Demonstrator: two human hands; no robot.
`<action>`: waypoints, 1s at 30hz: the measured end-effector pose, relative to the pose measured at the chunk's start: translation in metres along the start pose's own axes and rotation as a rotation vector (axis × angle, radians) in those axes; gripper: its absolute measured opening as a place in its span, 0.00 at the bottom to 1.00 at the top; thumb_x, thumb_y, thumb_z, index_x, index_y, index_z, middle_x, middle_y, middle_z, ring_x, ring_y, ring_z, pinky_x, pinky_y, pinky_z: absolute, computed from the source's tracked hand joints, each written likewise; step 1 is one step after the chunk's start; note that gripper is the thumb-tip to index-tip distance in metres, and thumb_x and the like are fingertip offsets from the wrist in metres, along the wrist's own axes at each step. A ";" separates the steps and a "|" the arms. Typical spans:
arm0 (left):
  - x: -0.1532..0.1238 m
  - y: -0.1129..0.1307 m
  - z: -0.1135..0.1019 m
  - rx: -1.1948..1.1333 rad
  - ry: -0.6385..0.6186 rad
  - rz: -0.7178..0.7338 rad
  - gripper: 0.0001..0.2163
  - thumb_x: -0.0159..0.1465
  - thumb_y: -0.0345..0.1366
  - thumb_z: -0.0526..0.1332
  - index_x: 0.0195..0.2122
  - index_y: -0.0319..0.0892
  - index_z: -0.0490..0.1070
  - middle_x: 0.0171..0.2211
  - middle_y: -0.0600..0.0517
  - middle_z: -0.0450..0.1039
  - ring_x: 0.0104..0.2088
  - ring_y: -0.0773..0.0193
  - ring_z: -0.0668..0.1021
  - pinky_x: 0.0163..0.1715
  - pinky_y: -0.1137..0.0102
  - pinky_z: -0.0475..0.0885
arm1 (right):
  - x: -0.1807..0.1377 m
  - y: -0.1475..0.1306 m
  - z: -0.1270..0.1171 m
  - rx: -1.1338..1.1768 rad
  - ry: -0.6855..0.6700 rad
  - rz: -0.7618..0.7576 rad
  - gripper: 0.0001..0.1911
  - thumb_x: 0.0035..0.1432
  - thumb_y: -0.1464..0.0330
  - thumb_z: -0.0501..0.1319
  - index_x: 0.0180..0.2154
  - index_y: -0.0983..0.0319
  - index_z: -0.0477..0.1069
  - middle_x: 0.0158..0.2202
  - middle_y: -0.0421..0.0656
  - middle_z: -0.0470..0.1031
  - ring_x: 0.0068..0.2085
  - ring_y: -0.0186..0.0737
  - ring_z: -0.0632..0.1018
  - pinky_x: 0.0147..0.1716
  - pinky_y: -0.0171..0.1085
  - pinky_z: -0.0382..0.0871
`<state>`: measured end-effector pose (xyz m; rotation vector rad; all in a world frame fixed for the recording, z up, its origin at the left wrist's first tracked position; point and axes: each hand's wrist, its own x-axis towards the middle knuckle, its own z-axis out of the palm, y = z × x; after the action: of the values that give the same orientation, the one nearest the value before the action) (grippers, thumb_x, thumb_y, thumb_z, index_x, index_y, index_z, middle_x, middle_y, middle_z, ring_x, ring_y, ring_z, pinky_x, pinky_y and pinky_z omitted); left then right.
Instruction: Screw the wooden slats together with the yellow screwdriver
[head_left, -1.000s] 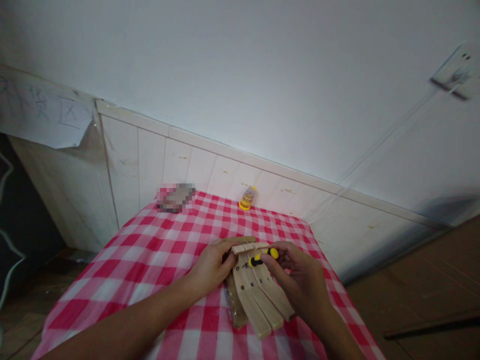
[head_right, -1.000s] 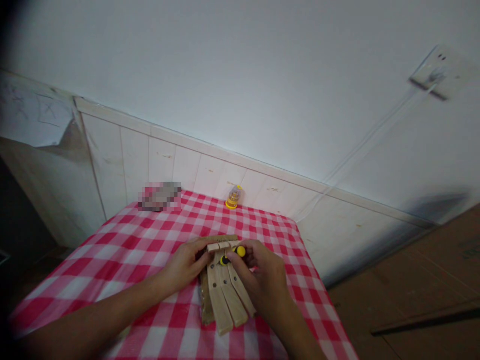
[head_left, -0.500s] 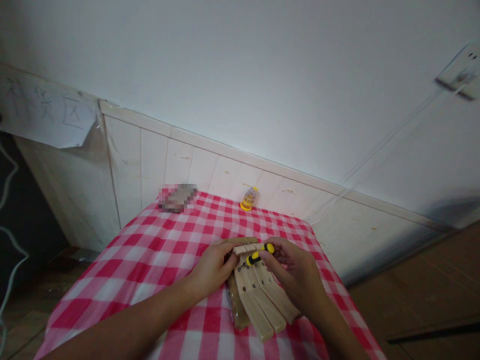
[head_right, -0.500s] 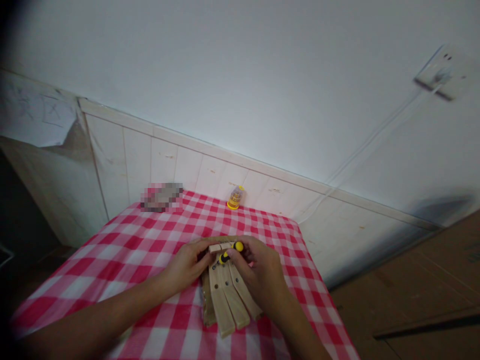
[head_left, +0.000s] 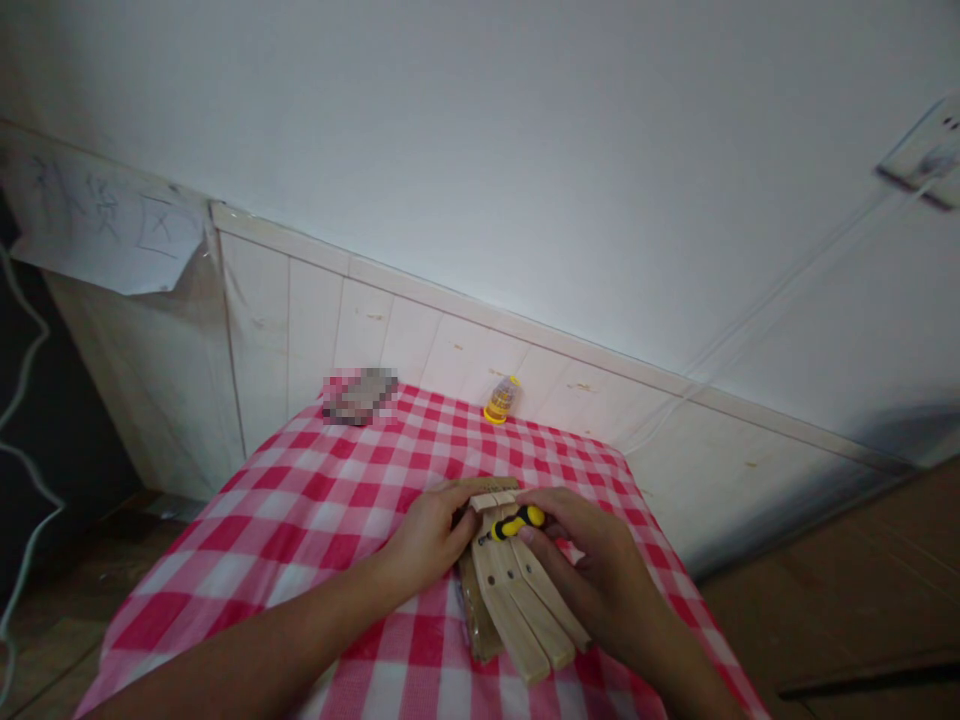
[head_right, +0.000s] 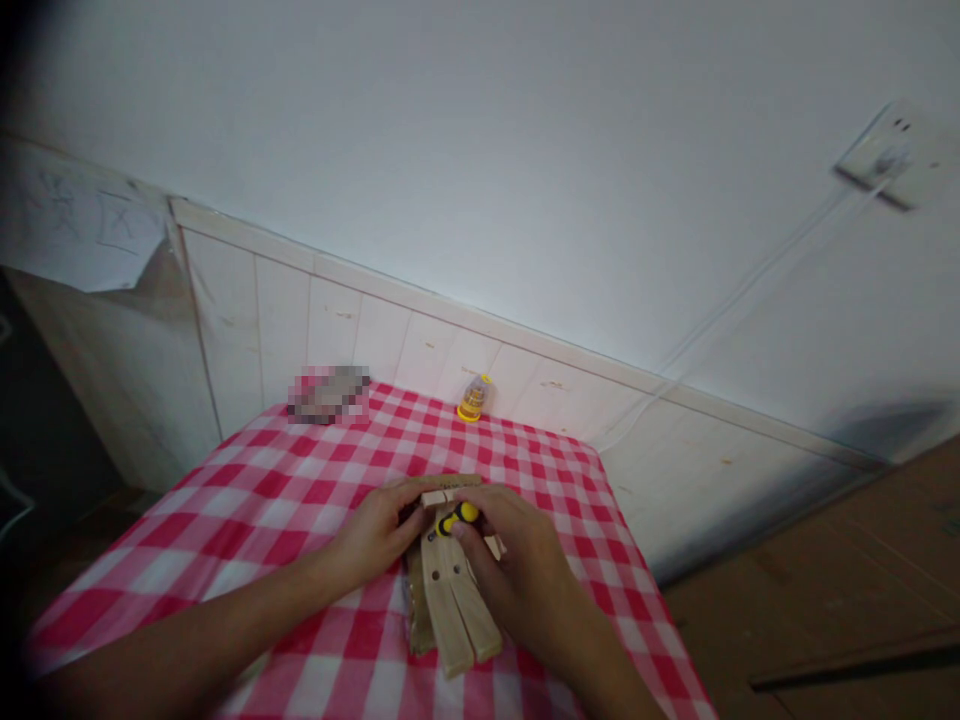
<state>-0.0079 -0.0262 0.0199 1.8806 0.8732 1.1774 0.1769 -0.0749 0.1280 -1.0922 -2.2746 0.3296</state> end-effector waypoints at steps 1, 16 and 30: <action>0.000 0.000 0.000 0.000 0.009 -0.001 0.21 0.65 0.28 0.54 0.58 0.50 0.72 0.54 0.54 0.78 0.54 0.60 0.77 0.55 0.66 0.70 | 0.002 0.002 0.000 0.004 0.002 -0.026 0.13 0.64 0.74 0.58 0.49 0.56 0.72 0.44 0.44 0.80 0.42 0.41 0.80 0.41 0.37 0.74; 0.000 -0.005 0.003 0.019 0.037 -0.025 0.20 0.65 0.28 0.55 0.55 0.51 0.74 0.51 0.55 0.79 0.51 0.62 0.79 0.53 0.69 0.70 | 0.028 0.031 0.019 -0.266 0.202 0.025 0.12 0.63 0.62 0.63 0.29 0.60 0.69 0.25 0.41 0.72 0.25 0.37 0.72 0.24 0.34 0.62; 0.000 -0.001 0.001 -0.008 0.021 -0.009 0.23 0.63 0.26 0.55 0.57 0.50 0.73 0.52 0.54 0.79 0.52 0.62 0.79 0.53 0.69 0.71 | 0.023 0.020 0.003 -0.285 -0.014 0.089 0.08 0.64 0.67 0.60 0.32 0.62 0.73 0.27 0.42 0.76 0.28 0.38 0.75 0.27 0.34 0.64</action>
<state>-0.0072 -0.0262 0.0184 1.8595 0.8862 1.1960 0.1758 -0.0440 0.1256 -1.3384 -2.3389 0.0474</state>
